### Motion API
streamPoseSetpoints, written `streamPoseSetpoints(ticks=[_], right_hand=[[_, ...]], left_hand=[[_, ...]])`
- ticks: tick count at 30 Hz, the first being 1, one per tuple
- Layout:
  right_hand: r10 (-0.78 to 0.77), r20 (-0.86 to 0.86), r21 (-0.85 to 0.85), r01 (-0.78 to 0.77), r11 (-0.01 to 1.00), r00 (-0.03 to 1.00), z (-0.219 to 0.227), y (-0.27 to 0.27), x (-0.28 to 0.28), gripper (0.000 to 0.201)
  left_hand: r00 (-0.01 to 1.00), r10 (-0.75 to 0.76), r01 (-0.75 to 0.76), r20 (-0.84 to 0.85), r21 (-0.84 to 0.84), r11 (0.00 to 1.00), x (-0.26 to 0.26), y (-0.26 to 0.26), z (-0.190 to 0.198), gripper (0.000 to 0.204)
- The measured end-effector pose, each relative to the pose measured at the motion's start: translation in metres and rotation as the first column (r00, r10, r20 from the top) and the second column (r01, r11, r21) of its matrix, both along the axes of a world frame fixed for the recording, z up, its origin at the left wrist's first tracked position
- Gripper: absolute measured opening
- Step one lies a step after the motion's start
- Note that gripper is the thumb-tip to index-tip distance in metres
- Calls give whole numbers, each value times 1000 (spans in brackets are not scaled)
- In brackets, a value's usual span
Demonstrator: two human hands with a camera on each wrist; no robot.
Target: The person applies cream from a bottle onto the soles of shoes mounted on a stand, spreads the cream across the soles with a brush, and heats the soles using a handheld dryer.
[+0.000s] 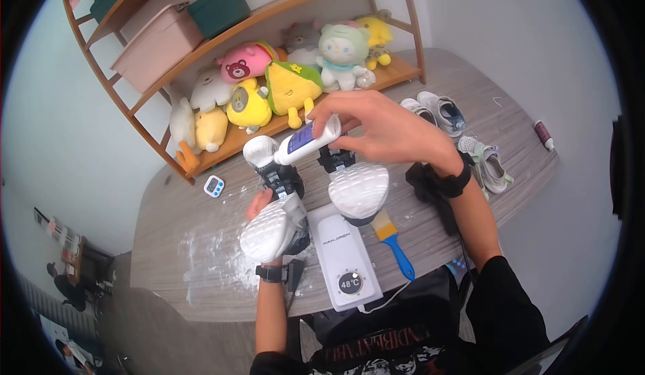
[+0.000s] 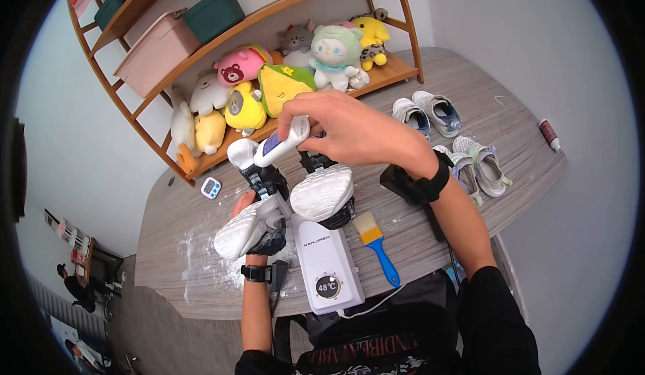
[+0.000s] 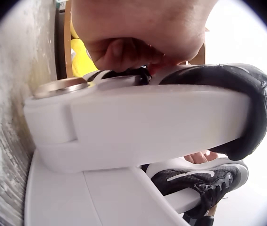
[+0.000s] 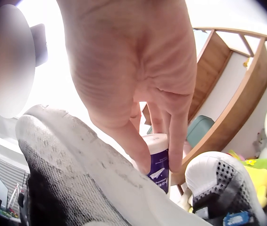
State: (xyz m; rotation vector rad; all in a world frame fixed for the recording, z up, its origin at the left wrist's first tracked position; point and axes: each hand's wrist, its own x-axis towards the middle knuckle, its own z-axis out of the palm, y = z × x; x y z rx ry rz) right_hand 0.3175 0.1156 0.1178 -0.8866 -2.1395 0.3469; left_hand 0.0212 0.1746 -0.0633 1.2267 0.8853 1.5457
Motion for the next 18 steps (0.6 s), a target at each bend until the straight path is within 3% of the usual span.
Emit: streamPoseSetpoints(ticks=[6, 7, 8, 10, 11, 12, 13, 15, 17, 18], right_hand=[[-89, -102, 22, 91, 996, 991, 11, -13, 1, 31], [-97, -202, 68, 112, 991, 975, 10, -16, -1, 30], [-102, -300, 110, 140, 984, 949, 9, -19, -3, 29], [-139, -288, 60, 163, 985, 947, 13, -32, -2, 31], [-211, -353, 84, 256, 963, 911, 13, -41, -2, 32], [-283, -419, 99, 353, 931, 863, 9, -50, -1, 34], [-290, -396, 90, 351, 932, 871, 3, -63, 0, 34], [-501, -442, 76, 587, 806, 745, -17, -98, 0, 34], [-560, -534, 38, 680, 732, 633, -55, -135, -6, 31], [-634, -473, 57, 739, 671, 612, -76, -153, -7, 33]], left_hand=[[980, 101, -59, -171, 235, 970, -3, 5, -24, 24], [981, -135, 135, 142, 9, 991, -11, 15, -32, 24], [885, -277, 331, 375, -86, 940, -18, 26, -39, 21], [987, -60, 66, 148, -38, 997, -4, 14, -28, 18], [844, -230, 326, 484, -123, 938, -9, 24, -34, 18], [923, -182, 224, 338, -87, 971, -11, 27, -43, 20], [885, -226, 291, 408, -104, 951, -11, 27, -40, 20], [800, -289, 411, 526, -128, 903, -12, 33, -44, 20], [804, -298, 399, 515, -94, 912, -13, 27, -41, 20], [792, -323, 416, 518, -73, 906, -13, 26, -41, 20]])
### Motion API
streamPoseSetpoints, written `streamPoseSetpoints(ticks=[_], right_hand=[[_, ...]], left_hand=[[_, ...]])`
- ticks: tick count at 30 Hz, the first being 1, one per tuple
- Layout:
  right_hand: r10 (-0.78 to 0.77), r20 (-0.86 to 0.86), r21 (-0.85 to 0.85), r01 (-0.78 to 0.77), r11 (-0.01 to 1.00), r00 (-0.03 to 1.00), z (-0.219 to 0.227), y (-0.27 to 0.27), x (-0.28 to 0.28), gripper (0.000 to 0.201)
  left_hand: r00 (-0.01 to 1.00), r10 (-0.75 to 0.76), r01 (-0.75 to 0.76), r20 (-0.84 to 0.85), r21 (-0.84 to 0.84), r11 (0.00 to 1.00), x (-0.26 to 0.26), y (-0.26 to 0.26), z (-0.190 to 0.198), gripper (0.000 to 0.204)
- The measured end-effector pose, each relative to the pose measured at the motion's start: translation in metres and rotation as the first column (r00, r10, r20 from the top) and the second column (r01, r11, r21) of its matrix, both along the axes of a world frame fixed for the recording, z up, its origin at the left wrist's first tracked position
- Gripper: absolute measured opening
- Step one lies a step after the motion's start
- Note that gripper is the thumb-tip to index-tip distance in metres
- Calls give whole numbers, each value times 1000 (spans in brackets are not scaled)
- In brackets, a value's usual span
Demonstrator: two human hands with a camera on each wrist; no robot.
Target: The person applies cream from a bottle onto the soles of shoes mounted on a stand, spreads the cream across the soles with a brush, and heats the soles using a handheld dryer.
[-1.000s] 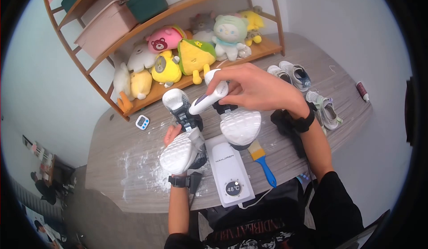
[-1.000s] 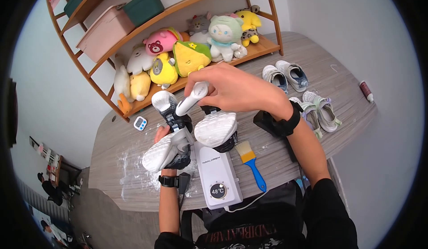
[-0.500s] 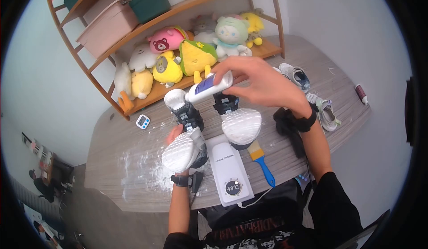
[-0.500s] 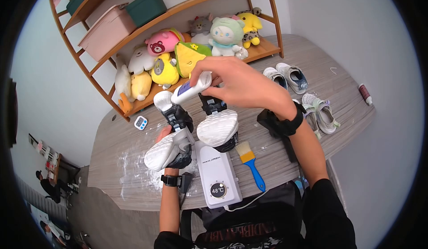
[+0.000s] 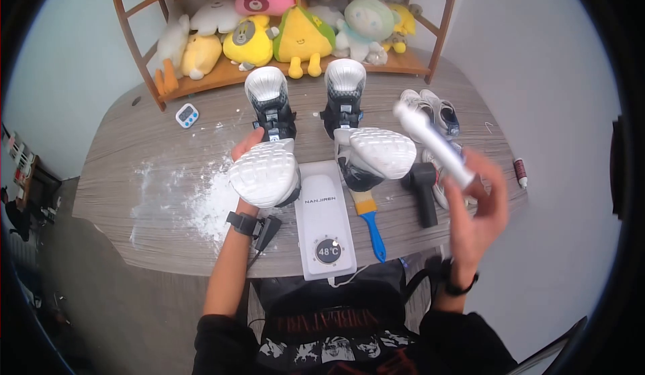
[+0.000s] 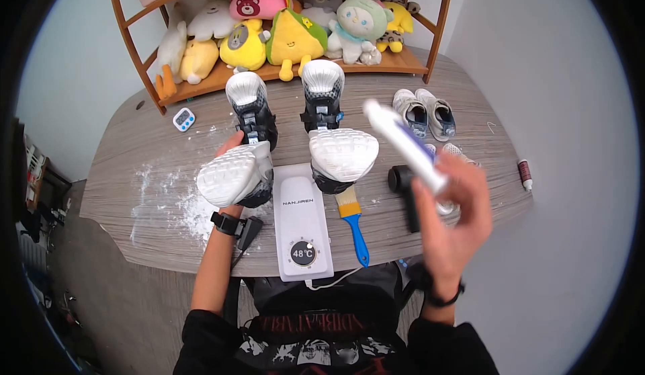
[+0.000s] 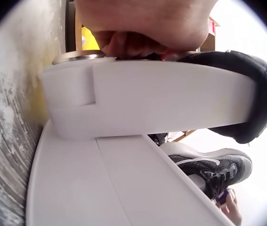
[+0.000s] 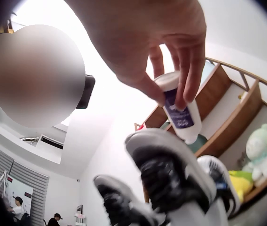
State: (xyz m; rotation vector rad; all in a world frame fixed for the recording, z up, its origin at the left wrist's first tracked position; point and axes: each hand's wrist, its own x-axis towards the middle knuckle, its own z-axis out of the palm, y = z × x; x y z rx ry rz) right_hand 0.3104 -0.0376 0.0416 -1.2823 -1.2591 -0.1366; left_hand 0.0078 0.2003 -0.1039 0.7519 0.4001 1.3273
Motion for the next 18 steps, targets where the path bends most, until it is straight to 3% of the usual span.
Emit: streamPoseSetpoints(ticks=[4, 6, 7, 8, 10, 12, 14, 15, 17, 18], right_hand=[[-95, 21, -34, 96, 995, 995, -68, -25, -23, 36], [-77, 181, -19, 82, 996, 980, -96, -22, -26, 34], [-59, 217, -78, 77, 994, 974, -102, -24, -25, 32], [-36, 252, -137, 73, 988, 967, -108, -26, -25, 31], [-72, 247, -162, 114, 980, 966, -119, -25, -22, 30], [-64, 174, -238, 105, 966, 983, -124, -23, -20, 30], [-65, 206, -223, 112, 968, 976, -126, -25, -19, 28], [-46, 194, -281, 100, 954, 980, -126, -27, -20, 25], [-18, 174, -366, 82, 927, 985, -126, -30, -21, 21], [-23, 172, -365, 85, 927, 985, -126, -30, -20, 21]], left_hand=[[997, 57, -59, 50, 36, 998, 8, -8, -4, 21], [886, 429, -384, -174, 243, 891, 21, -15, -3, 23], [985, 153, -145, -76, 103, 984, 7, -1, -6, 23], [988, 140, -132, -69, 108, 985, 8, 5, -16, 23], [949, 279, -254, -144, 172, 952, 13, -1, -17, 23], [954, 265, -240, -141, 172, 956, 7, 4, -20, 22], [992, 107, -93, -68, 179, 979, 1, 5, -22, 26], [992, 104, -90, -69, 181, 979, 5, -1, -19, 26], [884, 418, -345, -208, 314, 885, 16, -18, -8, 32], [886, 415, -340, -209, 316, 886, 16, -20, -5, 32]])
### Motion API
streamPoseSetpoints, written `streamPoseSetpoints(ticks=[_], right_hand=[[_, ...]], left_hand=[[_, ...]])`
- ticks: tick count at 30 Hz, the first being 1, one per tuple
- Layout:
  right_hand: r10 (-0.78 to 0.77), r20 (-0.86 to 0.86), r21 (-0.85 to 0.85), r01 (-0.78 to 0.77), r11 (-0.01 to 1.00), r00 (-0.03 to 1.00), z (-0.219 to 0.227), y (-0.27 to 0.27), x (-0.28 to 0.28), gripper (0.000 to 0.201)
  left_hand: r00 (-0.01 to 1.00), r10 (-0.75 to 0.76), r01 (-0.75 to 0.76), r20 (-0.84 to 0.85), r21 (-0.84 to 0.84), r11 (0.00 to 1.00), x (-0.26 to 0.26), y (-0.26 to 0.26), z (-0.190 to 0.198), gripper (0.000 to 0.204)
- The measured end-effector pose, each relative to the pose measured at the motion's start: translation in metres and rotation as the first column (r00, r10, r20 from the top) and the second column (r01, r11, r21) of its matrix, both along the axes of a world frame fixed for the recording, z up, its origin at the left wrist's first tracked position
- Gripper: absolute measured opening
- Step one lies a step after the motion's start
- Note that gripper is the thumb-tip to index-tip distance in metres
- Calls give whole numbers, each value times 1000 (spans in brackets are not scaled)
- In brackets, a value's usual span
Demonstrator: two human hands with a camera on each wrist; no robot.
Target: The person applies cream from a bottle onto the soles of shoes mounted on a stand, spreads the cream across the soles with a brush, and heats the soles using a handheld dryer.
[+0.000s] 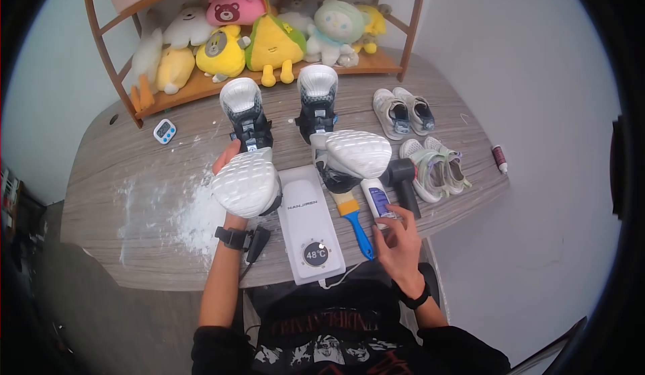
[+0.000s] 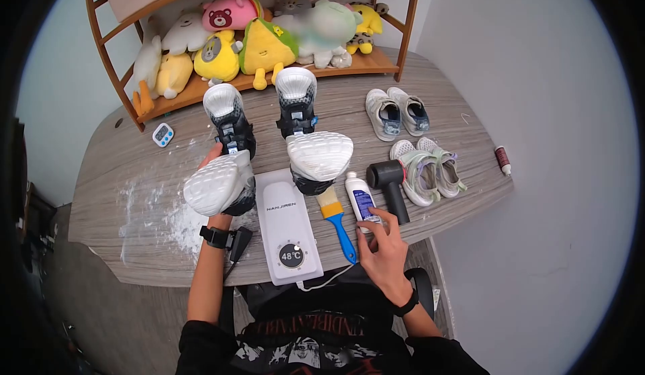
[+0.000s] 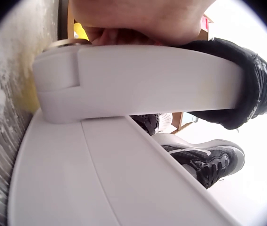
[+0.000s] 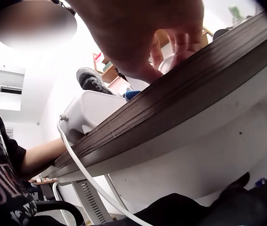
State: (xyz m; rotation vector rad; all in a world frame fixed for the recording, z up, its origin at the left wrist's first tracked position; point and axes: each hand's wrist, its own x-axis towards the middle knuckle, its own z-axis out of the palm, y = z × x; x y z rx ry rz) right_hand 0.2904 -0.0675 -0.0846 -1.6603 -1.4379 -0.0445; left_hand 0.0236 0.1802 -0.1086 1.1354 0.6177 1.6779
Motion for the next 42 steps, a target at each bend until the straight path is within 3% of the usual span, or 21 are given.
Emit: streamPoseSetpoints(ticks=[3, 6, 7, 9, 10, 11, 13, 15, 21, 22, 23, 24, 26, 28, 29, 33, 35, 36, 39, 41, 42], right_hand=[[17, -56, -72, -21, 997, 998, 1, -3, 2, 20], [-12, -55, -54, 9, 998, 998, 9, -7, -7, 20], [-16, -46, 3, 16, 1000, 999, 9, -9, -11, 20], [-45, -22, 21, 46, 999, 999, 18, -13, -20, 18], [-46, -21, 22, 47, 999, 999, 17, -13, -22, 18], [-38, -28, -56, 37, 998, 999, 15, -14, -24, 18], [-60, -36, -196, 52, 979, 998, 14, -14, -30, 24], [-74, 11, -214, 74, 974, 997, 10, -10, -33, 25], [-91, 75, -251, 107, 962, 993, 15, -4, -34, 28], [-95, 48, -254, 104, 962, 994, 14, -6, -32, 29], [-86, 51, -259, 97, 961, 995, 13, -7, -30, 29], [-100, -29, -300, 86, 950, 995, 13, -8, -25, 30], [-107, -100, -351, 65, 934, 989, 13, -9, -17, 30], [-64, -328, -263, -26, 964, 942, 15, -12, -11, 28], [-26, -425, -186, -59, 981, 905, 20, -13, -11, 24], [-22, -578, -27, 7, 1000, 816, 39, -18, 15, 20], [-12, -626, 47, 53, 998, 780, 71, -11, 36, 17], [7, -622, 92, 64, 994, 783, 83, -8, 49, 15], [75, -562, 252, 84, 964, 823, 125, 18, 69, 12], [51, -518, 279, 112, 954, 854, 148, 41, 76, 13], [20, -496, 273, 135, 952, 868, 157, 54, 74, 14]], left_hand=[[995, 12, -17, -98, -43, 999, -2, -2, 1, 36], [996, 29, -31, -83, -27, 999, 3, -1, 4, 35], [997, 62, -64, -44, -55, 996, 12, -8, 22, 17], [995, 95, -95, -3, -84, 992, 11, -4, 21, 25], [1000, 12, -12, 2, -97, 995, -2, 9, 1, 17], [997, -72, 73, 9, -108, 991, -8, 17, -11, 32], [997, -73, 77, 38, -109, 991, -4, 16, -12, 31], [995, -72, 79, 66, -111, 991, -5, 17, -15, 30], [949, -259, 289, 181, -166, 943, -21, 43, -46, 31], [950, -252, 283, 186, -166, 945, -16, 36, -38, 31], [990, -122, 129, 70, -108, 986, -9, 25, -33, 32], [999, 21, -22, -38, -31, 999, -4, 16, -26, 32], [1000, 6, -7, -14, -59, 998, -4, 8, -20, 35], [993, -115, 115, 19, 24, 993, -3, 1, -12, 37], [996, -89, 89, 11, 8, 996, -6, 9, -26, 40], [982, -181, 179, 60, 36, 983, -2, -8, 7, 35], [751, -432, 580, 499, -188, 792, -12, 2, 4, 32], [778, -375, 538, 504, -226, 812, -8, -4, 16, 32], [738, -456, 612, 498, -208, 763, -7, -17, 33, 34], [412, -607, 826, 679, 3, 563, -2, -29, 42, 35], [416, -619, 839, 666, -18, 544, 0, -33, 36, 35]])
